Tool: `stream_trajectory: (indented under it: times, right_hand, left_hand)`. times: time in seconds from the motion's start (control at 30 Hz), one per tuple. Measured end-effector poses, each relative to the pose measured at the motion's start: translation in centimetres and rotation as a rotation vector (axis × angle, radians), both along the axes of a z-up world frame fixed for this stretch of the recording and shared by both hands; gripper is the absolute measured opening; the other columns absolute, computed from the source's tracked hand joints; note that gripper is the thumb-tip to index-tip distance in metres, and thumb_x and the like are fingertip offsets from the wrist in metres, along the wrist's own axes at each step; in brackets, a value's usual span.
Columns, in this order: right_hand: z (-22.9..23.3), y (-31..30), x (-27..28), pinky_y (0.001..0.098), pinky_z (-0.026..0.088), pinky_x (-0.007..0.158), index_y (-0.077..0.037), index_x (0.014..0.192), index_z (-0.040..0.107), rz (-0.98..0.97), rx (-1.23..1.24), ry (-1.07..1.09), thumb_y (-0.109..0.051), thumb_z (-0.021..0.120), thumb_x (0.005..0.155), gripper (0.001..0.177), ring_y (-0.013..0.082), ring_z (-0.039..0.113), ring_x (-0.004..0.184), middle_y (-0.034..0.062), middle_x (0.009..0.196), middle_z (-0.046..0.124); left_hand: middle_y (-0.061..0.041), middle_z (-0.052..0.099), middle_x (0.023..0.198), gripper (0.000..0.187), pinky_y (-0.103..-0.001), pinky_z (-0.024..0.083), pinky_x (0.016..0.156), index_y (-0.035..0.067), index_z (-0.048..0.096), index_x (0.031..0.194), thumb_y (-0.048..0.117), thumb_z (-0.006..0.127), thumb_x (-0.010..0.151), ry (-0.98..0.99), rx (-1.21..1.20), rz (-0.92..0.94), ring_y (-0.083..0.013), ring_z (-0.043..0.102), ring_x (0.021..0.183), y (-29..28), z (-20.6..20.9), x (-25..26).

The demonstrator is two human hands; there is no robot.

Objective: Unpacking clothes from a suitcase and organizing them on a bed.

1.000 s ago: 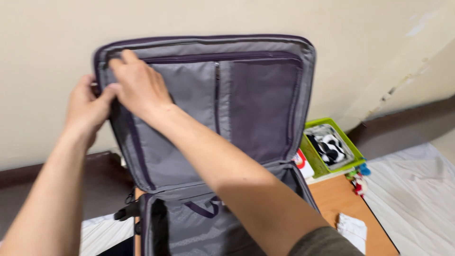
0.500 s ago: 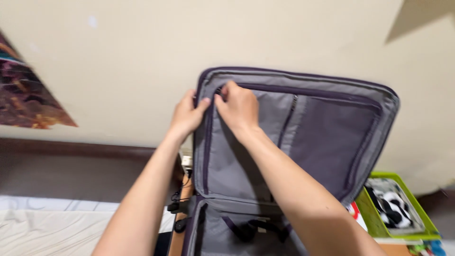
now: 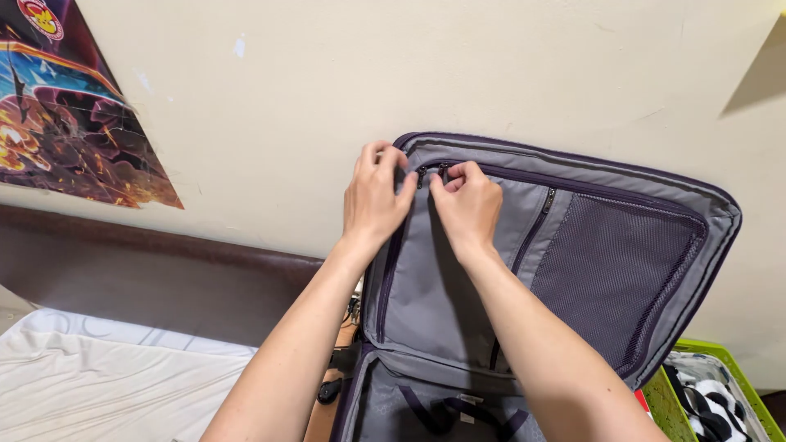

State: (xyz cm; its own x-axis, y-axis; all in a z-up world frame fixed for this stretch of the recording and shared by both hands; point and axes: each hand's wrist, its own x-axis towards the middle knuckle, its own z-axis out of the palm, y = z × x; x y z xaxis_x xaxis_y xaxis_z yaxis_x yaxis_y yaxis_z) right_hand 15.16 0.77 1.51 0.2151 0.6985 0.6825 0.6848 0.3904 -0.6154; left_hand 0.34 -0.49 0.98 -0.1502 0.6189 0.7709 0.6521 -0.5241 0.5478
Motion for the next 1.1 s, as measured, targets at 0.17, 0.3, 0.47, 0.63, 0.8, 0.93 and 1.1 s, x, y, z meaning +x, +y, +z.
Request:
stream_trajectory:
  times: [0.17,0.3,0.47,0.63,0.8,0.93,1.1]
  right_hand:
    - [0.0,0.1,0.1,0.0406,0.056,0.062,-0.006,0.090,0.076,-0.043,-0.012,-0.041,-0.027,0.084,0.081,0.025,0.0275,0.073,0.066,0.0097,0.072,0.074]
    - [0.6,0.1,0.0,0.0442,0.056,0.064,-0.009,0.085,0.077,-0.081,-0.047,-0.098,-0.028,0.078,0.081,0.020,0.0303,0.073,0.070,0.0091,0.073,0.075]
    - [0.8,0.4,0.6,0.0482,0.055,0.062,-0.009,0.079,0.076,-0.117,-0.039,-0.229,-0.029,0.074,0.081,0.020,0.0362,0.072,0.068,0.0138,0.069,0.072]
    - [0.9,0.5,0.9,0.0503,0.055,0.062,-0.009,0.079,0.075,-0.076,-0.014,-0.253,-0.027,0.071,0.085,0.019,0.0382,0.071,0.066,0.0159,0.067,0.070]
    - [0.3,0.9,1.3,0.0503,0.055,0.063,-0.006,0.086,0.073,-0.006,0.052,-0.247,-0.023,0.069,0.088,0.017,0.0387,0.071,0.069,0.0175,0.071,0.071]
    - [-0.1,1.0,1.8,0.0514,0.054,0.064,-0.003,0.093,0.070,0.103,0.107,-0.313,-0.018,0.066,0.092,0.016,0.0406,0.070,0.072,0.0195,0.077,0.072]
    - [0.7,0.7,2.0,0.0526,0.053,0.065,-0.002,0.091,0.066,0.172,0.077,-0.437,-0.018,0.066,0.096,0.017,0.0422,0.069,0.074,0.0203,0.077,0.070]
  left_hand:
    - [-0.011,0.059,0.128,0.029,-0.046,0.055,0.080,0.005,0.070,0.088,0.029,0.084,0.080,0.123,-0.130,0.059,-0.0315,0.064,0.111,0.0,1.4,0.7]
    - [-0.013,0.059,0.129,0.029,-0.047,0.053,0.082,0.003,0.074,0.084,0.027,0.086,0.073,0.264,-0.057,0.122,-0.0314,0.060,0.116,0.6,1.3,1.1]
    - [-0.012,0.059,0.132,0.026,-0.047,0.052,0.085,0.002,0.075,0.092,0.022,0.080,0.075,0.409,0.076,0.189,-0.0307,0.057,0.117,1.3,0.8,1.3]
    - [-0.012,0.065,0.107,0.017,-0.048,0.049,0.083,0.008,0.074,0.086,0.025,0.071,0.085,0.657,0.012,0.320,-0.0302,0.060,0.104,0.2,2.4,1.9]
    - [-0.019,0.072,0.088,0.028,-0.053,0.051,0.079,0.004,0.072,0.092,0.027,0.058,0.101,0.498,-0.214,0.224,-0.0387,0.068,0.087,0.8,2.1,2.8]
    - [-0.026,0.071,0.084,0.030,-0.058,0.050,0.077,0.000,0.069,0.095,0.025,0.052,0.100,0.266,-0.358,0.029,-0.0491,0.066,0.084,0.9,1.6,2.2]
    - [-0.026,0.070,0.085,0.031,-0.055,0.050,0.079,-0.001,0.068,0.093,0.024,0.053,0.101,0.184,-0.259,-0.116,-0.0473,0.066,0.087,0.9,1.2,1.4]
